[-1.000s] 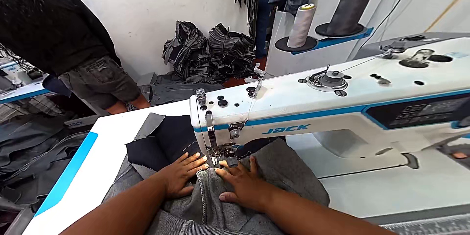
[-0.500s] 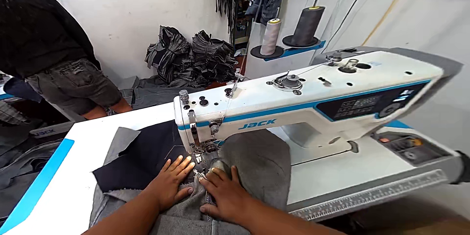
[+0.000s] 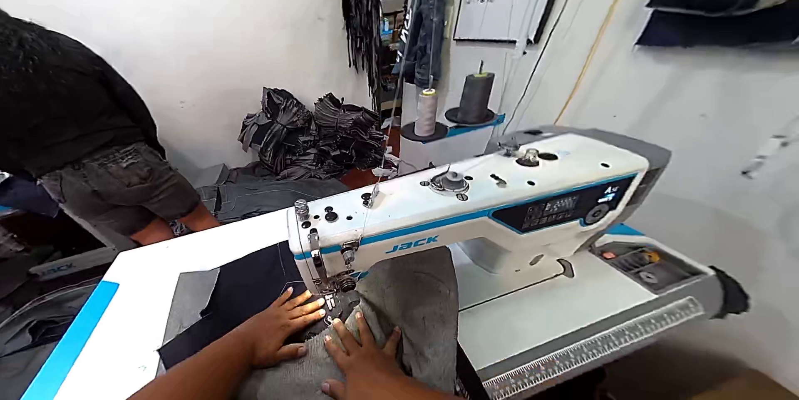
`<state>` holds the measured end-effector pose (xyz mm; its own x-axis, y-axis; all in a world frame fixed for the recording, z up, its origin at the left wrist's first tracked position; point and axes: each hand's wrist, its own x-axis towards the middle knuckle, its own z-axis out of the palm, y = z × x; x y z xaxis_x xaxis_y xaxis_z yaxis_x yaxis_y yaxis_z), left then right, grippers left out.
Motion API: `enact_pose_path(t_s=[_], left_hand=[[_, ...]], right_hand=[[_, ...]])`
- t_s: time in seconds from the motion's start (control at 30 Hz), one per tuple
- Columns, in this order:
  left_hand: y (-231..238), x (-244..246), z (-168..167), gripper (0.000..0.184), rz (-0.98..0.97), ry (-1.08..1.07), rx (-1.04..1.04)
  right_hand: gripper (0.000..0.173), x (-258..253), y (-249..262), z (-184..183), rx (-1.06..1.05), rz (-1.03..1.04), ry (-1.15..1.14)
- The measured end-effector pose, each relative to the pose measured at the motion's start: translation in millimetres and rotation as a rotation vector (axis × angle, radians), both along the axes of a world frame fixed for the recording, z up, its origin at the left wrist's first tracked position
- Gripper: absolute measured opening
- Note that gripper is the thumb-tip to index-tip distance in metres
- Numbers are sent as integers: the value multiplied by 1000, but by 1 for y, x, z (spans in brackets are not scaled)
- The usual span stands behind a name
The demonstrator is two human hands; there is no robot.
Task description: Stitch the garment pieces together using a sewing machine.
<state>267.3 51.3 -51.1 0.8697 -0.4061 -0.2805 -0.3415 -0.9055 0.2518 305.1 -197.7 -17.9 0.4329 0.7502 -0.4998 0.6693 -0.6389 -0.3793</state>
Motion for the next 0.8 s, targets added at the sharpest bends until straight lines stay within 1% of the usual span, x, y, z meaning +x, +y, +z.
enact_pose_path(t_s=[0.13, 0.23, 0.33, 0.37, 0.4, 0.43, 0.47, 0.5, 0.53, 0.57, 0.6, 0.67, 0.7, 0.8], left_hand=[[-17, -5, 1, 75, 160, 38, 22], [-37, -13, 4, 76, 319, 24, 35], [-59, -18, 3, 66, 468, -6, -1], [-64, -17, 6, 62, 498, 18, -13], [-66, -15, 13, 58, 506, 69, -8], [-64, -11, 23, 55, 479, 121, 25], [-58, -6, 32, 53, 416, 157, 81], [-50, -1, 37, 53, 331, 170, 147], [-41, 1, 36, 54, 239, 152, 199], [-32, -1, 29, 55, 179, 120, 205], [-26, -6, 18, 57, 160, 74, 152], [-24, -13, 1, 61, 192, -18, 7], [-28, -16, 0, 63, 226, -19, -11], [-50, -22, 1, 66, 381, -6, -2]], right_hand=[[70, 29, -4, 2, -55, 117, -20], [72, 62, -6, 9, -45, 265, -69], [71, 87, -5, 28, -142, 414, -173], [69, 84, -2, 38, -210, 402, -205], [63, 73, 3, 50, -276, 334, -222], [53, 55, 12, 64, -359, 236, -221], [51, 38, 21, 67, -406, 150, -202], [55, 25, 28, 61, -376, 60, -159], [65, 16, 31, 48, -293, -46, -88], [72, 9, 28, 33, -197, -144, -36], [76, 5, 22, 16, -112, -186, -39], [76, 10, 5, -12, 19, -147, -138], [75, 18, -2, -18, 47, -99, -172], [73, 49, -12, -14, 35, 62, -164]])
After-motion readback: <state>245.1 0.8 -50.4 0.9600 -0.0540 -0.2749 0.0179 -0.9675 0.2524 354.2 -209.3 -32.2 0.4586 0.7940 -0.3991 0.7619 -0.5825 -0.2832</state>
